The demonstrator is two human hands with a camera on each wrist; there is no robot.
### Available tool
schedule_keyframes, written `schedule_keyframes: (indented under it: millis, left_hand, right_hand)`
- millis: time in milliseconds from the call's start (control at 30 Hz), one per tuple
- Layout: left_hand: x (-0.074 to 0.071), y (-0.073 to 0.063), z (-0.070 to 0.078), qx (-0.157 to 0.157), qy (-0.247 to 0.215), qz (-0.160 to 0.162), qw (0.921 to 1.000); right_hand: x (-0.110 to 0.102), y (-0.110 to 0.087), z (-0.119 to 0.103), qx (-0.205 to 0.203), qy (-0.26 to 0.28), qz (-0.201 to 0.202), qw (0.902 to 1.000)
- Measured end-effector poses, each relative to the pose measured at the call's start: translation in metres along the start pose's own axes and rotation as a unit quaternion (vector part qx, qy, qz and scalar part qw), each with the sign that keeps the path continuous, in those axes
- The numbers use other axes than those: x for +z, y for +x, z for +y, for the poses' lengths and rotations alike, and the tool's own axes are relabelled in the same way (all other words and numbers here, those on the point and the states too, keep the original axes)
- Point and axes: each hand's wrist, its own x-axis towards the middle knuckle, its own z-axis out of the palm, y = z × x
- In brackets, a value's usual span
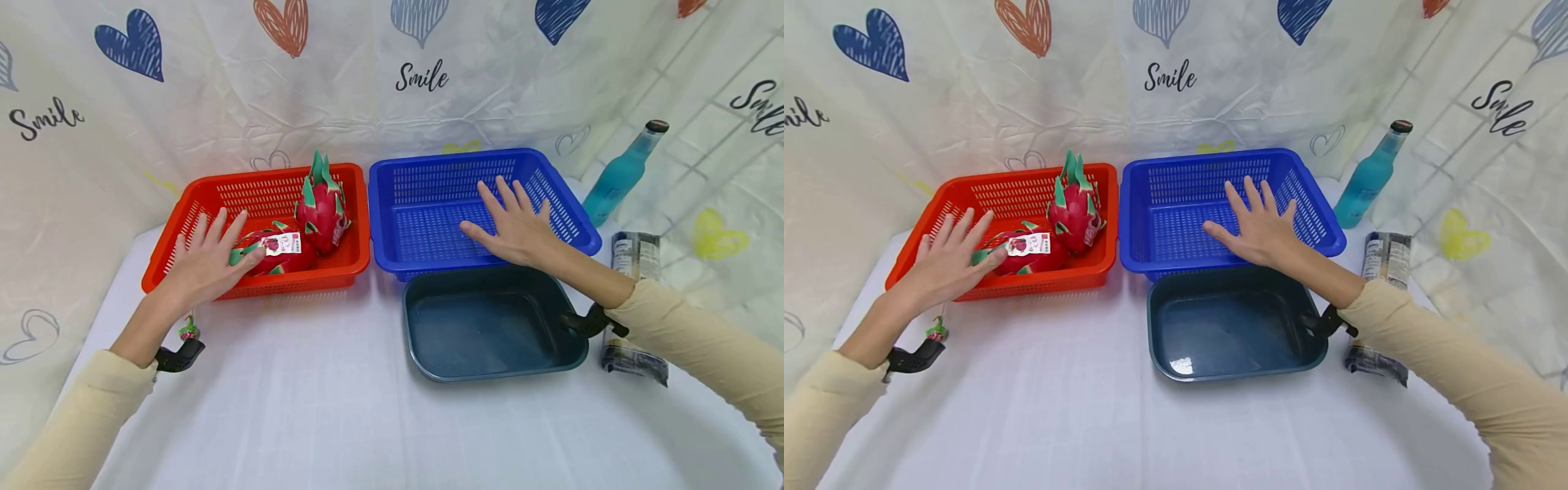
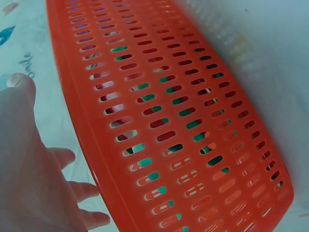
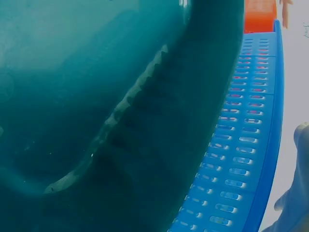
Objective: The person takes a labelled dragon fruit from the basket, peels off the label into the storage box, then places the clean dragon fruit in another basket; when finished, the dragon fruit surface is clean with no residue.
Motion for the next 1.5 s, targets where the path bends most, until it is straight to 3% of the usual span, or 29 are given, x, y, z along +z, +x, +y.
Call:
schedule_keyframes:
  millis: [300, 600, 833, 1067, 1233, 1367, 1500]
  left_hand:
    - [0.002, -0.006, -0.011, 0.011, -0.045, 0.044, 0.9980]
    - [0.007, -0.016, -0.029, 0.052, -0.102, 0.112, 0.9870]
    - [0.010, -0.022, -0.042, 0.055, -0.126, 0.121, 0.9830]
    - [0.012, -0.024, -0.048, 0.078, -0.142, 0.131, 0.9780]
    - [0.012, -0.027, -0.051, 0.056, -0.147, 0.143, 0.9772]
    - [0.012, -0.029, -0.054, 0.026, -0.162, 0.171, 0.9716]
    - [0.013, -0.028, -0.056, 0.018, -0.171, 0.181, 0.9682]
  right_hand:
    - [-0.002, 0.001, -0.003, -0.013, 0.020, 0.004, 0.9997]
    - [-0.008, 0.002, -0.002, -0.060, 0.094, -0.047, 0.9927]
    - [-0.007, 0.002, -0.004, -0.077, 0.111, -0.045, 0.9899]
    - [-0.009, 0.009, -0.006, -0.123, 0.169, -0.044, 0.9769]
    - [-0.013, 0.012, -0.015, -0.130, 0.185, -0.036, 0.9734]
    - [-0.015, 0.016, -0.024, -0.136, 0.191, -0.036, 0.9714]
    - [-0.018, 0.020, -0.035, -0.150, 0.192, -0.033, 0.9694]
